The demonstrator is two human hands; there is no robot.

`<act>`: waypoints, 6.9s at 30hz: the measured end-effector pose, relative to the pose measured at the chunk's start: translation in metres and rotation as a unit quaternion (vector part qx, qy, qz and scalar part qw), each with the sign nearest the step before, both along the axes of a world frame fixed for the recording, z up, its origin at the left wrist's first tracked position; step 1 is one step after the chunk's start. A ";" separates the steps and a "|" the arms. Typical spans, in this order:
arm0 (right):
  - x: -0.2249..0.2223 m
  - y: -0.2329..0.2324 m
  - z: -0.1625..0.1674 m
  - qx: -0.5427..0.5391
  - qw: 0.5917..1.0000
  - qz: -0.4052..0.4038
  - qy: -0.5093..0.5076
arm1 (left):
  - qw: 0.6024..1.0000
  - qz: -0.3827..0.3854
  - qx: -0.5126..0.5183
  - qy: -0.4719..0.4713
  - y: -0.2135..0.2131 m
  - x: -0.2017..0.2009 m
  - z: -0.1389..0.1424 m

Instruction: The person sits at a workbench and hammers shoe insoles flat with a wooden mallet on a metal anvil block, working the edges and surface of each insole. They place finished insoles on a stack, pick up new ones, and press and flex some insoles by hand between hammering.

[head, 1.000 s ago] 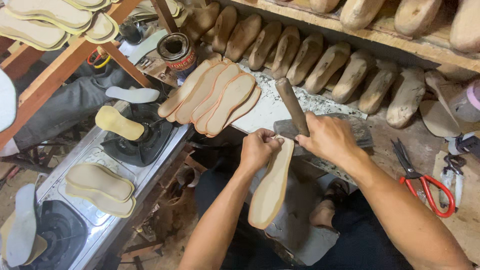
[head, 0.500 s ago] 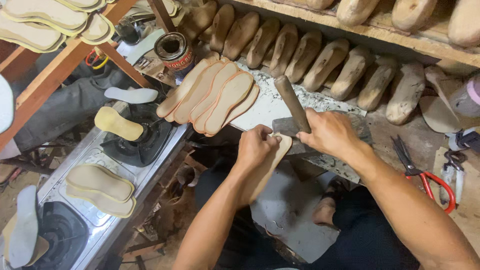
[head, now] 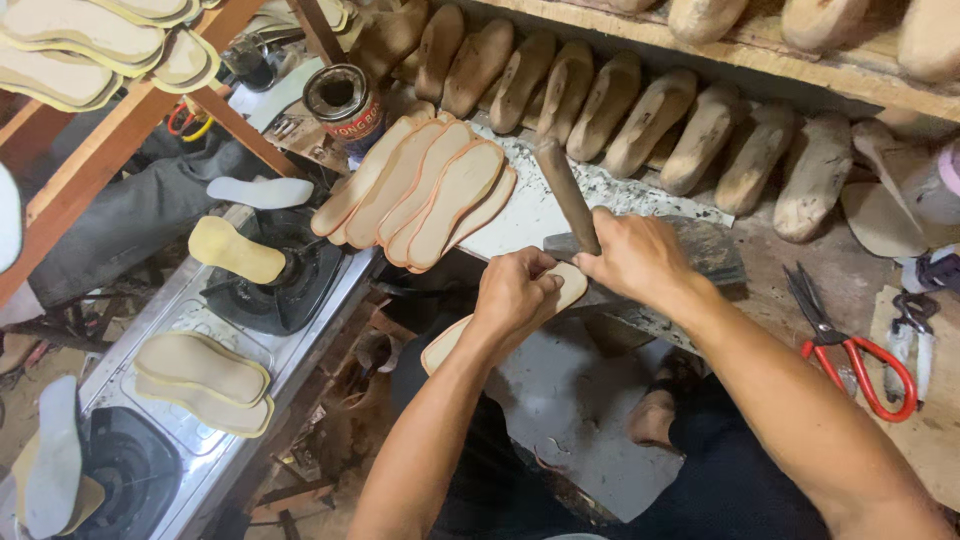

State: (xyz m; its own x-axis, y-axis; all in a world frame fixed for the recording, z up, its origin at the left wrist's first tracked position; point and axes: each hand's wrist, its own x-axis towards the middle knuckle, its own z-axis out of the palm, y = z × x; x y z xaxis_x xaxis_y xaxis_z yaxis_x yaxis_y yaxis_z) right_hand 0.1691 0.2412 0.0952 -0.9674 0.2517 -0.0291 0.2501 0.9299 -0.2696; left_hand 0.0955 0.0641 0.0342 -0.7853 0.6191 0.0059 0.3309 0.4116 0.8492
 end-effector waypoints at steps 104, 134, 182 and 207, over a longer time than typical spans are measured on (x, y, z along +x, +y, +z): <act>0.056 0.019 -0.012 0.085 0.995 0.023 0.057 | 0.972 -0.220 -0.002 -0.085 -0.045 -0.035 -0.004; 0.054 0.002 -0.010 0.009 1.000 0.015 0.026 | 0.995 -0.074 0.027 -0.065 -0.012 -0.010 -0.023; 0.076 0.026 -0.059 -0.166 0.945 -0.205 0.191 | 0.802 0.152 0.411 -0.406 -0.056 0.048 -0.046; 0.069 0.030 -0.066 -0.142 0.951 -0.209 0.177 | 0.838 -0.060 -0.280 0.465 -0.045 -0.101 -0.019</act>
